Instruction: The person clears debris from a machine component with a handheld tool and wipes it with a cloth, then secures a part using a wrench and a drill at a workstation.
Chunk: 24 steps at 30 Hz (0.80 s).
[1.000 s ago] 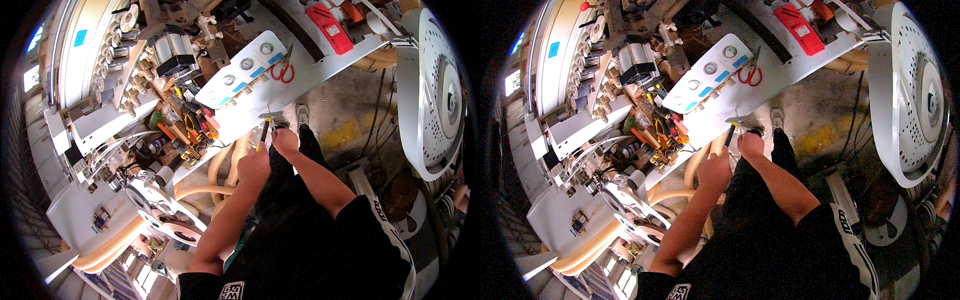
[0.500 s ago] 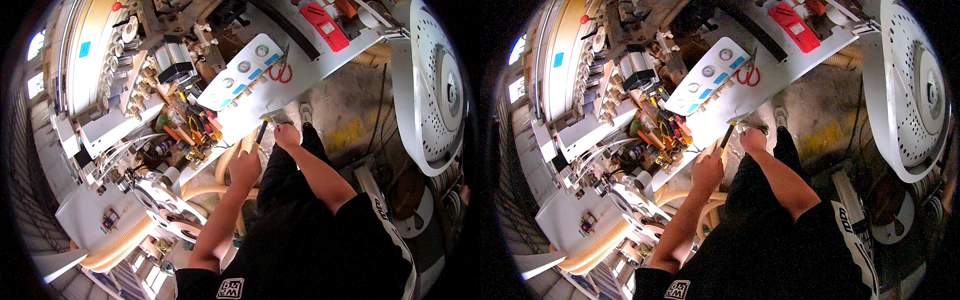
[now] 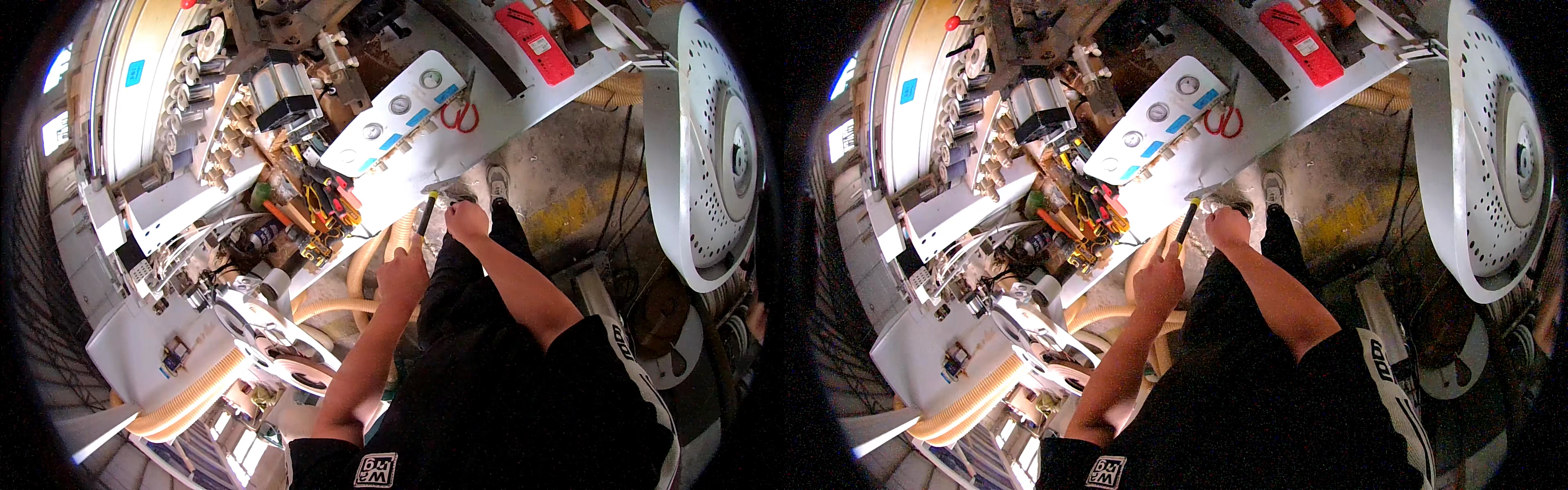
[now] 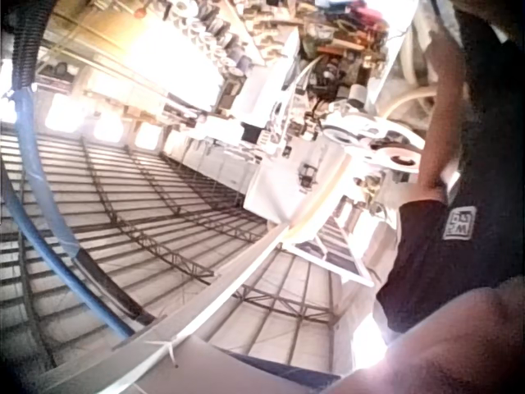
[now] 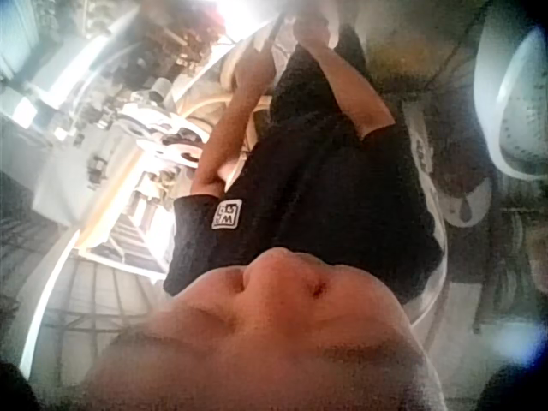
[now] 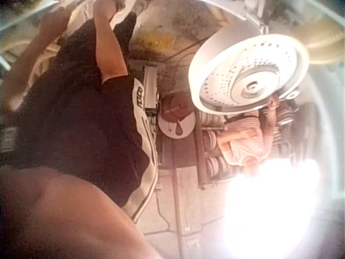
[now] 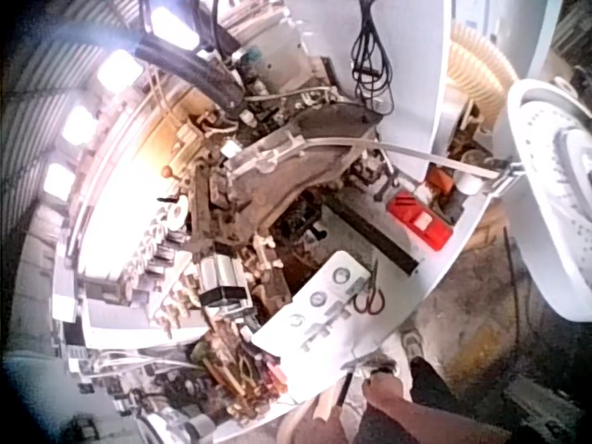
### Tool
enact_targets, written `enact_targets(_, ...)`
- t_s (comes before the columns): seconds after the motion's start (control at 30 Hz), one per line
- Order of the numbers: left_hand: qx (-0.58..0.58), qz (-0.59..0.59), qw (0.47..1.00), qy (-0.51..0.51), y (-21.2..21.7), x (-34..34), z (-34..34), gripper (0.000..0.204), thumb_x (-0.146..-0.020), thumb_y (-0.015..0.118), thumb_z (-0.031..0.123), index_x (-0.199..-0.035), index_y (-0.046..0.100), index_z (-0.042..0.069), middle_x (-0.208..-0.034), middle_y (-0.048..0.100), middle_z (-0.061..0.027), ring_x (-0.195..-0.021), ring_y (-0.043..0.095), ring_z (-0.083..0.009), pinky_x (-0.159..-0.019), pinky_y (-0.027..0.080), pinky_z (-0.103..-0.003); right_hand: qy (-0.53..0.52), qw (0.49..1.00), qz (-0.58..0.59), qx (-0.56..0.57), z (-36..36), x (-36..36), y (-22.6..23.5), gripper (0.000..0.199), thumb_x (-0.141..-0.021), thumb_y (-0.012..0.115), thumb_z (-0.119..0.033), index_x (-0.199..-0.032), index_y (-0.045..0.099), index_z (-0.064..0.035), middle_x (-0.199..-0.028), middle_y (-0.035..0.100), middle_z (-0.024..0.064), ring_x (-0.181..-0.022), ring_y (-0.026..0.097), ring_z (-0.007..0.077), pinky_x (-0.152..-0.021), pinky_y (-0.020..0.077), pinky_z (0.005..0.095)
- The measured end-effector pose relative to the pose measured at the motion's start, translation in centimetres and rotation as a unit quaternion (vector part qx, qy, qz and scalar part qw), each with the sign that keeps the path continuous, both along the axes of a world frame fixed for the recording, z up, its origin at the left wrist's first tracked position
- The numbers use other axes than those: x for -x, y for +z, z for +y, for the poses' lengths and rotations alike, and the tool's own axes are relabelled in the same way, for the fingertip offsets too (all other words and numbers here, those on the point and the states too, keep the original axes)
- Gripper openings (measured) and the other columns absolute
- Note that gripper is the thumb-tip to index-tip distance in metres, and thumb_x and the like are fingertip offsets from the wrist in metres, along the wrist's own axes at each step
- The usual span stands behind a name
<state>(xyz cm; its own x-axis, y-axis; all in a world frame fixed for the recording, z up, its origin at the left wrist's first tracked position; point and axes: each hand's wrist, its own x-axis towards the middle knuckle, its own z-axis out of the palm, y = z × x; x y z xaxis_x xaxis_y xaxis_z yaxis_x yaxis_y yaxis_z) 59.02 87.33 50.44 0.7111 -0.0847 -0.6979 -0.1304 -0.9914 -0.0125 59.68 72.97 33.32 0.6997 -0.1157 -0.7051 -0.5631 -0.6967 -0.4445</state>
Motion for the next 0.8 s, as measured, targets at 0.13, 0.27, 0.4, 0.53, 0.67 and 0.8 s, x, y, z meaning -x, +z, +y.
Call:
enact_targets(0.13, 0.020, -0.026, 0.999, 0.016, 0.2, 0.3, 0.0, 0.046, -0.095, 0.053, 0.023, -0.140, 0.053, 0.015, -0.086, 0.067, -0.0161, -0.069, 0.070, -0.0382, -0.061, 0.056, -0.052, 0.002, 1.000, -0.004, 0.008, -0.1, -0.1, 0.4, 0.034, -0.089, 0.057, -0.034, -0.080, 0.075, -0.0075, -0.083, 0.072, 0.0173, -0.081, 0.070, 0.0390, -0.075, 0.0563, 0.0499)
enact_targets(0.27, 0.034, -0.029, 0.999, 0.023, 0.1, 0.0, 0.2, 0.043, -0.095, 0.054, 0.024, -0.136, 0.056, 0.014, -0.083, 0.068, -0.0174, -0.067, 0.069, -0.0389, -0.060, 0.055, -0.052, 0.005, 1.000, 0.004, 0.007, -0.1, 0.0, 0.2, 0.033, -0.089, 0.057, -0.034, -0.082, 0.075, -0.0073, -0.084, 0.072, 0.0180, -0.082, 0.069, 0.0396, -0.076, 0.0564, 0.0501)
enact_targets(0.4, 0.053, -0.038, 0.998, 0.020, -0.4, -0.8, 0.6, 0.041, -0.095, 0.053, 0.023, -0.134, 0.057, 0.013, -0.079, 0.068, -0.0184, -0.066, 0.069, -0.0394, -0.060, 0.055, -0.052, 0.027, 0.999, 0.016, 0.015, -0.2, -0.1, 0.8, 0.033, -0.090, 0.056, -0.034, -0.084, 0.075, -0.0080, -0.086, 0.072, 0.0172, -0.082, 0.070, 0.0394, -0.076, 0.0565, 0.0501)
enact_targets(0.53, 0.037, -0.038, 0.998, 0.017, -0.6, -0.5, 0.0, 0.041, -0.093, 0.052, 0.020, -0.133, 0.057, 0.011, -0.077, 0.068, -0.0194, -0.066, 0.069, -0.0395, -0.060, 0.055, -0.052, 0.038, 0.999, 0.008, 0.022, 0.3, 0.3, 0.3, 0.034, -0.091, 0.056, -0.035, -0.085, 0.075, -0.0085, -0.087, 0.073, 0.0167, -0.083, 0.070, 0.0385, -0.075, 0.0567, 0.0499)
enact_targets(0.67, 0.036, 0.003, 0.999, 0.021, 0.6, -2.6, -1.1, 0.035, -0.091, 0.052, 0.018, -0.124, 0.059, 0.009, -0.077, 0.069, -0.0212, -0.070, 0.071, -0.0393, -0.062, 0.055, -0.053, 0.051, 0.998, 0.012, 0.017, 0.6, 0.3, 0.5, 0.035, -0.091, 0.056, -0.037, -0.084, 0.075, -0.0081, -0.087, 0.073, 0.0171, -0.083, 0.070, 0.0382, -0.075, 0.0568, 0.0494)
enact_targets(0.8, 0.069, 0.014, 0.997, -0.001, 0.8, -5.7, -1.3, 0.026, -0.089, 0.053, 0.015, -0.110, 0.063, 0.005, -0.077, 0.071, -0.0216, -0.075, 0.072, -0.0392, -0.067, 0.056, -0.052, 0.061, 0.998, 0.000, 0.027, 0.6, 0.6, -0.1, 0.036, -0.091, 0.056, -0.037, -0.082, 0.075, -0.0081, -0.087, 0.073, 0.0173, -0.083, 0.070, 0.0383, -0.075, 0.0569, 0.0495)
